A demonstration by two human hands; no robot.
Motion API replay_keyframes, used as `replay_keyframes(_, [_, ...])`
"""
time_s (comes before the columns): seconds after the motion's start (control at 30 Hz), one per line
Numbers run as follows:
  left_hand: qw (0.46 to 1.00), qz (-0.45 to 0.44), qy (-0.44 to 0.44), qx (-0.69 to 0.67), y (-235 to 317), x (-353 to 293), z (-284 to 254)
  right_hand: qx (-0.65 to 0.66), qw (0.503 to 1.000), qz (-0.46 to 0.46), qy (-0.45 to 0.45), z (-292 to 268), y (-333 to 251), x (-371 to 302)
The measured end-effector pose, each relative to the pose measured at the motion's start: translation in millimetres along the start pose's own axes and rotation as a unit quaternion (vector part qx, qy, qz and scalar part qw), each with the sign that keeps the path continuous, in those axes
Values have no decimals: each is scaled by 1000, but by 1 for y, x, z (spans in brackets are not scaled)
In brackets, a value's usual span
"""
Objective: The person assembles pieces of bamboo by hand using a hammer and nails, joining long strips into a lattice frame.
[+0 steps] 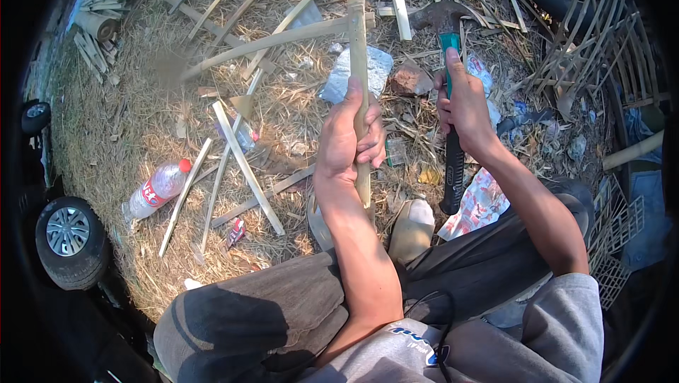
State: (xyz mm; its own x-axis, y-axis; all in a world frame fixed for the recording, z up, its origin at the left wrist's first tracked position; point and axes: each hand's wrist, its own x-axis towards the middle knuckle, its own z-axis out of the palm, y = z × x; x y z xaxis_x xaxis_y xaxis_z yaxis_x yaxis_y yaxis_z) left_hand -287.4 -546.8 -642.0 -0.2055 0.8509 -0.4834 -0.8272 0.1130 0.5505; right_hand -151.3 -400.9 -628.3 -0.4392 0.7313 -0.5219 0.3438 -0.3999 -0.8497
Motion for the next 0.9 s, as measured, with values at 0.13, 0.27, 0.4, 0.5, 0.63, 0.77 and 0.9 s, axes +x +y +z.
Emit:
replay_keyframes(0.13, [997, 58, -53, -17, 1, -7, 9, 46, 999, 4, -8, 3, -30, -7])
replay_keyframes(0.27, [994, 48, -39, 94, -14, 7, 25, 92, 991, -48, -90, 7, -59, -17])
replay_keyframes(0.4, [974, 72, -88, 194, -33, 28, 27, -46, 985, -164, -21, 9, -70, -22])
replay_keyframes(0.5, [963, 98, -80, 238, -47, 40, 32, -59, 978, -199, 7, 3, -69, -17])
replay_keyframes(0.63, [957, 125, -64, 255, -51, 49, 27, -39, 977, -209, 5, 4, -64, -18])
replay_keyframes(0.77, [947, 200, 3, 252, -39, 47, 33, -5, 989, -147, 23, -3, -55, -13])
replay_keyframes(0.9, [953, 302, 7, -42, -25, 46, 48, 22, 990, -136, 30, -9, -49, -5])
